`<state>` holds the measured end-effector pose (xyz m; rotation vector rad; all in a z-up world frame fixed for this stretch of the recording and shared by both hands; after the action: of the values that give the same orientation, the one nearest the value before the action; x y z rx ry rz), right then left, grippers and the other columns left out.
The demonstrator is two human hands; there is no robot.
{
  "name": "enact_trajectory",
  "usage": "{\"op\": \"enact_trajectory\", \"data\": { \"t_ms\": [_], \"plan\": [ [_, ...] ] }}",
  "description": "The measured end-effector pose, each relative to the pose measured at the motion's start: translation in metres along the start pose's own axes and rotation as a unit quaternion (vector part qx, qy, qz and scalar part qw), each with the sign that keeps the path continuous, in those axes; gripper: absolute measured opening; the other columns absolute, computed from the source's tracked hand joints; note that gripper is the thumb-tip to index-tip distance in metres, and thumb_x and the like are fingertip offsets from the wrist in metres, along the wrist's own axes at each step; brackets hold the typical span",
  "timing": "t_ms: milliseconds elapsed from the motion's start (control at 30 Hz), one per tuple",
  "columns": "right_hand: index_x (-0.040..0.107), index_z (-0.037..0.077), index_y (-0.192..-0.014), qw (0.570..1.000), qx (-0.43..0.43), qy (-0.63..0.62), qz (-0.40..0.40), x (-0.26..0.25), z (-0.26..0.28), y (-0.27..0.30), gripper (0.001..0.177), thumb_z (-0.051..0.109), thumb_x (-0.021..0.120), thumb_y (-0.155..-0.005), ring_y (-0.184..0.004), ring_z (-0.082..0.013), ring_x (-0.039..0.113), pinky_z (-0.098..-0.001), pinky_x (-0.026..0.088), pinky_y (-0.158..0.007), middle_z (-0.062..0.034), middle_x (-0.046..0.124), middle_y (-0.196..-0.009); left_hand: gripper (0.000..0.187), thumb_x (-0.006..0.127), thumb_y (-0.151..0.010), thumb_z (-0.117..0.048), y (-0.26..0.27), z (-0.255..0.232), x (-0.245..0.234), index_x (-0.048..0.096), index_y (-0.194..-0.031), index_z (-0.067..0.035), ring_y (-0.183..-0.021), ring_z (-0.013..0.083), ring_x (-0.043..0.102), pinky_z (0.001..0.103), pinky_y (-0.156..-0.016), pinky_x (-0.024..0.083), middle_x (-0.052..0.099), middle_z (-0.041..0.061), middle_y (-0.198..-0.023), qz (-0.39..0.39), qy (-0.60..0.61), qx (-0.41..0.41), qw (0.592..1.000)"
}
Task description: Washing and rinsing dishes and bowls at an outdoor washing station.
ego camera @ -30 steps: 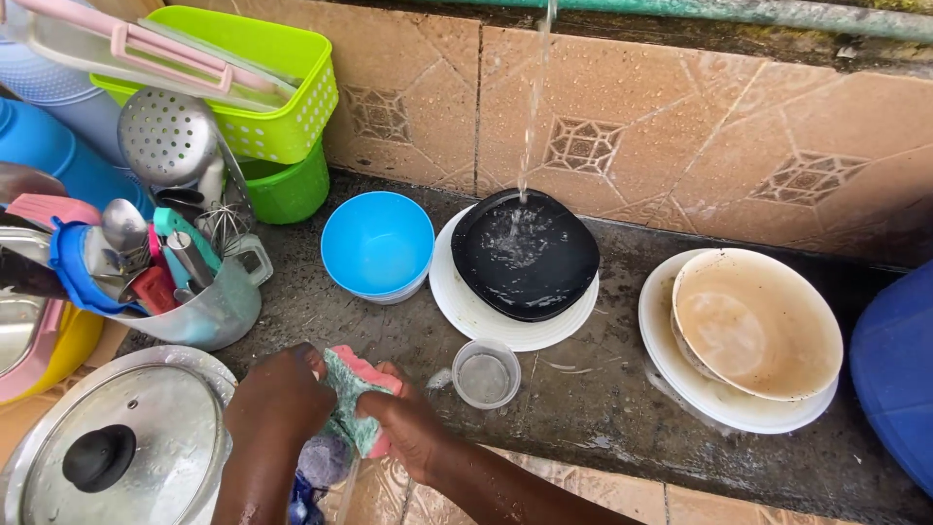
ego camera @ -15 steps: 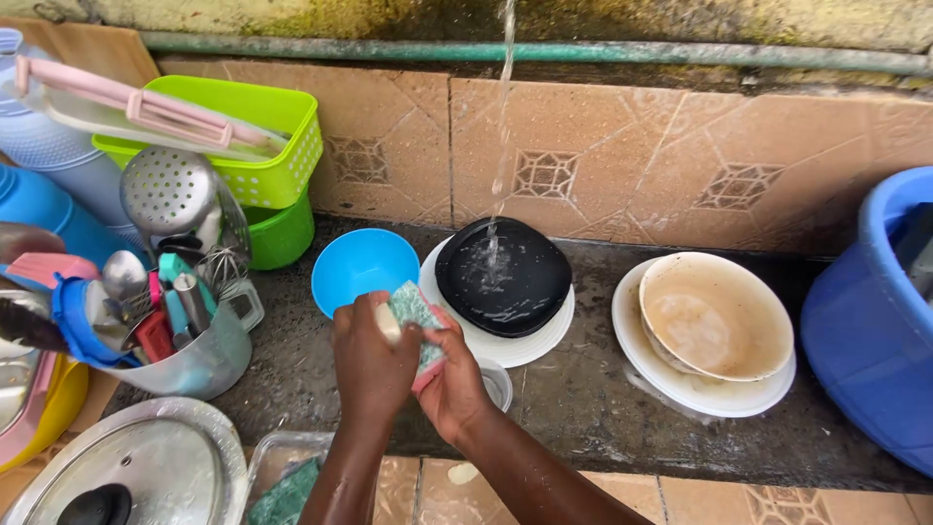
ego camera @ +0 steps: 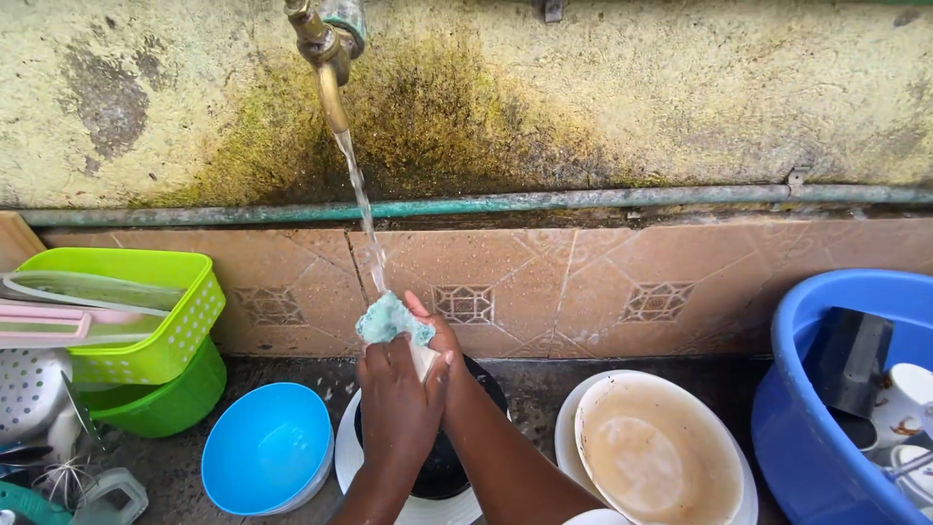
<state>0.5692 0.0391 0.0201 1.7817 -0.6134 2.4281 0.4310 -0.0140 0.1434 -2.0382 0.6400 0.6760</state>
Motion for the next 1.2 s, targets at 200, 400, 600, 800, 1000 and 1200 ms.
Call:
{"op": "enact_trajectory", "data": {
  "t_ms": [200, 400, 600, 800, 1000, 1200],
  "plan": [
    [0.064, 0.005, -0.13, 0.993, -0.029, 0.041, -0.106, -0.033, -0.005, -0.014, 0.042, 0.035, 0.056, -0.101, -0.099, -0.0301, 0.072, -0.0437, 0.058, -0.089, -0.0144, 0.075, -0.111, 0.056, 0.071, -0.087, -0.041, 0.017, 0.021, 0.002, 0.06, -0.122, 0.001, -0.102, 0.0458, 0.053, 0.055, -0.086, 0.045, 0.055, 0.027, -0.112, -0.001, 0.023, -0.048, 0.999],
    [0.063, 0.014, -0.129, 0.98, -0.026, 0.052, -0.192, -0.01, -0.033, 0.022, 0.044, 0.029, 0.054, -0.089, -0.105, -0.0319, 0.072, -0.0458, 0.057, -0.096, -0.0141, 0.072, -0.119, 0.051, 0.071, -0.087, -0.042, 0.021, 0.019, -0.014, 0.062, -0.118, -0.002, -0.101, 0.046, 0.053, 0.054, -0.085, 0.046, 0.054, 0.027, -0.111, -0.004, -0.018, -0.052, 0.998],
    [0.062, 0.011, -0.138, 0.956, -0.011, -0.093, -0.277, 0.04, -0.109, 0.138, 0.045, 0.035, 0.057, -0.101, -0.119, -0.0324, 0.066, -0.0509, 0.052, -0.106, -0.0161, 0.068, -0.132, 0.045, 0.068, -0.092, -0.047, 0.034, 0.048, -0.02, 0.067, -0.112, -0.007, -0.107, 0.0424, 0.054, 0.052, -0.088, 0.047, 0.057, 0.023, -0.111, 0.053, -0.074, -0.175, 0.98],
    [0.062, 0.014, -0.13, 0.975, -0.051, -0.088, -0.196, 0.028, -0.121, 0.198, 0.054, 0.049, 0.056, -0.089, -0.116, -0.0334, 0.065, -0.0562, 0.048, -0.106, -0.0146, 0.067, -0.125, 0.052, 0.07, -0.079, -0.048, 0.12, -0.023, -0.017, 0.07, -0.115, -0.01, -0.104, 0.0436, 0.057, 0.061, -0.082, 0.047, 0.06, 0.024, -0.113, 0.076, -0.051, -0.013, 0.996],
    [0.053, 0.012, -0.15, 0.956, -0.057, -0.08, -0.277, 0.032, -0.145, 0.232, 0.049, 0.026, 0.044, -0.104, -0.127, -0.0328, 0.061, -0.0523, 0.046, -0.113, -0.0167, 0.062, -0.143, 0.047, 0.062, -0.097, -0.05, 0.123, 0.022, -0.038, 0.066, -0.11, -0.005, -0.107, 0.0402, 0.057, 0.055, -0.081, 0.052, 0.058, 0.021, -0.111, 0.135, -0.035, -0.163, 0.977],
    [0.05, 0.006, -0.146, 0.971, -0.058, -0.072, -0.222, 0.061, -0.15, 0.241, 0.054, 0.035, 0.046, -0.101, -0.127, -0.0349, 0.06, -0.051, 0.044, -0.112, -0.0183, 0.061, -0.138, 0.049, 0.065, -0.089, -0.049, 0.149, -0.015, -0.049, 0.066, -0.108, -0.004, -0.099, 0.0414, 0.057, 0.055, -0.076, 0.051, 0.059, 0.023, -0.105, 0.078, -0.003, -0.033, 0.996]
  ]
}}
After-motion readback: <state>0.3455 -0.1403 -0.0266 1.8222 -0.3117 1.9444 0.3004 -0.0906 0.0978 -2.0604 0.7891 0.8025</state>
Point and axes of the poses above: each hand's wrist, its own y-axis away from the middle knuckle, its own x-axis out of the palm, z = x × y, the point moved 6 cm from there along -y, towards the middle knuckle
